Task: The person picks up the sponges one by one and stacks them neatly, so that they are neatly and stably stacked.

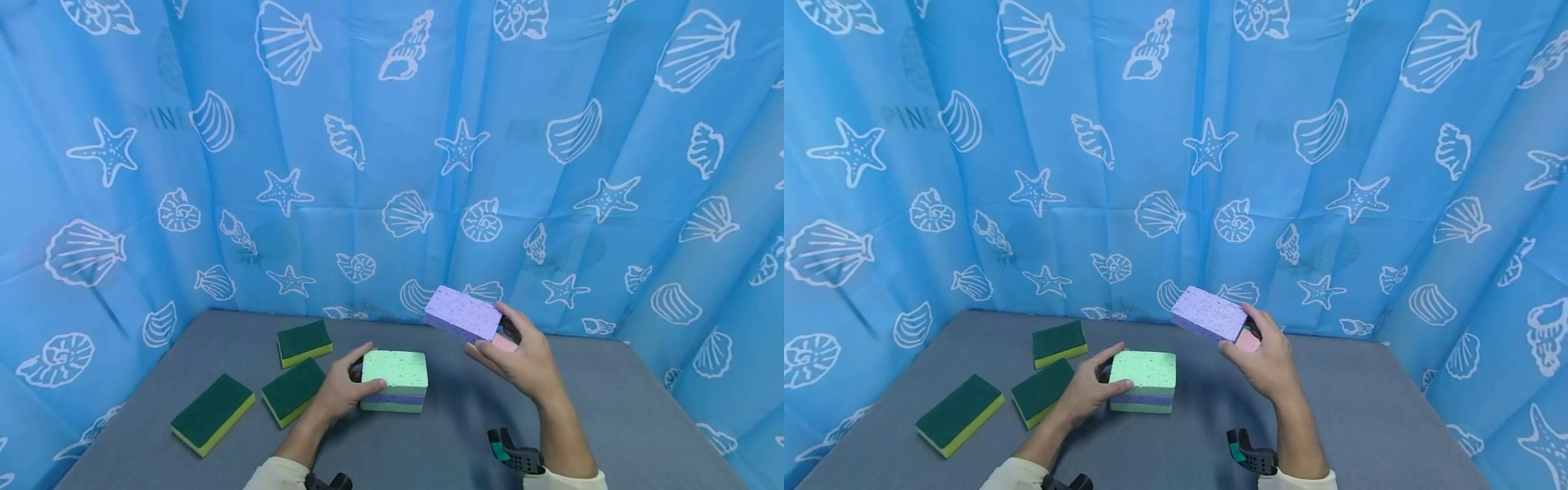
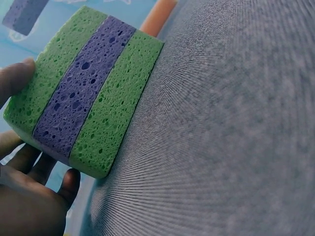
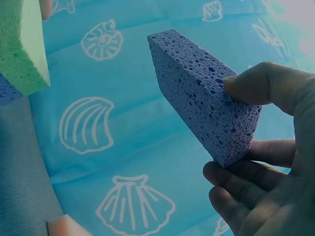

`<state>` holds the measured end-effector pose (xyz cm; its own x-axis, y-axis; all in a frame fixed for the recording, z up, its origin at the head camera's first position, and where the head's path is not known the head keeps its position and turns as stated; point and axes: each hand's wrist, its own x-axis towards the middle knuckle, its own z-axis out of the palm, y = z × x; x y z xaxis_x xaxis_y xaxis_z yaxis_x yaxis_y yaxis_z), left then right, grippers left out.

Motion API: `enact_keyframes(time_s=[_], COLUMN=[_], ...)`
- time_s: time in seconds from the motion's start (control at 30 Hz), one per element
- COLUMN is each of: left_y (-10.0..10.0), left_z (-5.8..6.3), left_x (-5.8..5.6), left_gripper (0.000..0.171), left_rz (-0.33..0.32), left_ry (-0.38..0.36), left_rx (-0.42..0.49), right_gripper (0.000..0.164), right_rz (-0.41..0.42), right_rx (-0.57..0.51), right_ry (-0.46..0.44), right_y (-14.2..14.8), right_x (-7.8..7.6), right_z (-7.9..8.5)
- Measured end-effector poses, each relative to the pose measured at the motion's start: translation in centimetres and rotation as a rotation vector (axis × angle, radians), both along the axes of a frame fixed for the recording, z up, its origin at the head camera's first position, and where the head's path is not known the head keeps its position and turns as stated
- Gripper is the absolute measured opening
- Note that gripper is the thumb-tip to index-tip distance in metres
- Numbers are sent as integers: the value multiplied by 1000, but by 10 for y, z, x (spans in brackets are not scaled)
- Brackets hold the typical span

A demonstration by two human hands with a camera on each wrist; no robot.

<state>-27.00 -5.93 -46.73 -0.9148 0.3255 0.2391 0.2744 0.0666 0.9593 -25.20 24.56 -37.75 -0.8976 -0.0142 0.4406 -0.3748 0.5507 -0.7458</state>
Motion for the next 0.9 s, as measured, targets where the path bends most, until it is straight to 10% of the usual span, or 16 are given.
enact_keyframes(time_s=[0.27, 0.9], left_y=[-1, 1], left_z=[-23, -21], left_x=[-14, -13], left_gripper=[74, 75], left_rz=[12, 39], left_ry=[13, 29], left_rx=[-1, -30], right_gripper=[71, 75], right_rz=[34, 196], right_rx=[14, -5], right_ry=[79, 231], right_y=[-2, -14], right_x=[6, 15], right_z=[6, 13])
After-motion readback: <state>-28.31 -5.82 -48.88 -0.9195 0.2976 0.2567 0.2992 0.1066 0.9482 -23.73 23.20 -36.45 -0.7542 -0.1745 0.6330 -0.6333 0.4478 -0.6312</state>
